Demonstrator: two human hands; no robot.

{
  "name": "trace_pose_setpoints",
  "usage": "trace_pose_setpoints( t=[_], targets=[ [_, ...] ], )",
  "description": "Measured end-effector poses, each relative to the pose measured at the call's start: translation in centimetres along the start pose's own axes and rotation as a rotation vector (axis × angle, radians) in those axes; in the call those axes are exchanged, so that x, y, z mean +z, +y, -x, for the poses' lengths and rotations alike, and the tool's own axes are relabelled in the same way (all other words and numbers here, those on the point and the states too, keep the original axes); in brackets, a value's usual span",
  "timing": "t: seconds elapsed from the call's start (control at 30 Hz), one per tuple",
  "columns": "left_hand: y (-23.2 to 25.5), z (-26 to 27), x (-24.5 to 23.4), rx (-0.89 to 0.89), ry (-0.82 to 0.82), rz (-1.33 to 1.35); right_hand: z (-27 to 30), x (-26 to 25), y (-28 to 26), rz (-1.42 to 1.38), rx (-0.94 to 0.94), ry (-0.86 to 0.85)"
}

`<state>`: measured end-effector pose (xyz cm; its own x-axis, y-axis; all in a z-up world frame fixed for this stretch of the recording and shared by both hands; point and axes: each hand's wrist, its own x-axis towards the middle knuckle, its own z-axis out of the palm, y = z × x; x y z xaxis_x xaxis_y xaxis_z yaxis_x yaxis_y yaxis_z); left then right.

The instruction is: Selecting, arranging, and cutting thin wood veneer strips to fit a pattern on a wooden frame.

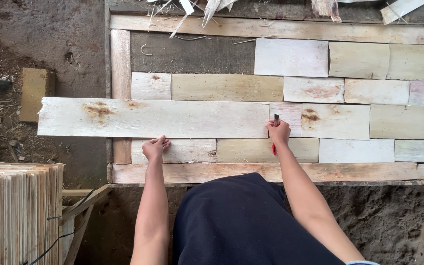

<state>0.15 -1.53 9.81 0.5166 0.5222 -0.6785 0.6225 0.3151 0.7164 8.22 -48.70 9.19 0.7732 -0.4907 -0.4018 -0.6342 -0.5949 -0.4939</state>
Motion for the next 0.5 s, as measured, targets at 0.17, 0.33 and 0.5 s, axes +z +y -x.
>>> trace_pose_setpoints(
  t=[0.17, 0.33, 0.5],
  targets=[
    [0.1, 0.1, 0.0, 0.004, -0.007, 0.004, -2.5, 1.5, 2.1, -0.019, 0.026, -0.002],
    [-0.3, -0.3, 0.0, 0.012, 0.011, -0.004, -2.8, 2.1, 2.4, -0.043, 0.064, -0.022],
    [-0.7, -0.5, 0.2, 0.024, 0.022, -0.008, -3.2, 2.3, 2.6, -0.041, 0.051, -0.023]
  ],
)
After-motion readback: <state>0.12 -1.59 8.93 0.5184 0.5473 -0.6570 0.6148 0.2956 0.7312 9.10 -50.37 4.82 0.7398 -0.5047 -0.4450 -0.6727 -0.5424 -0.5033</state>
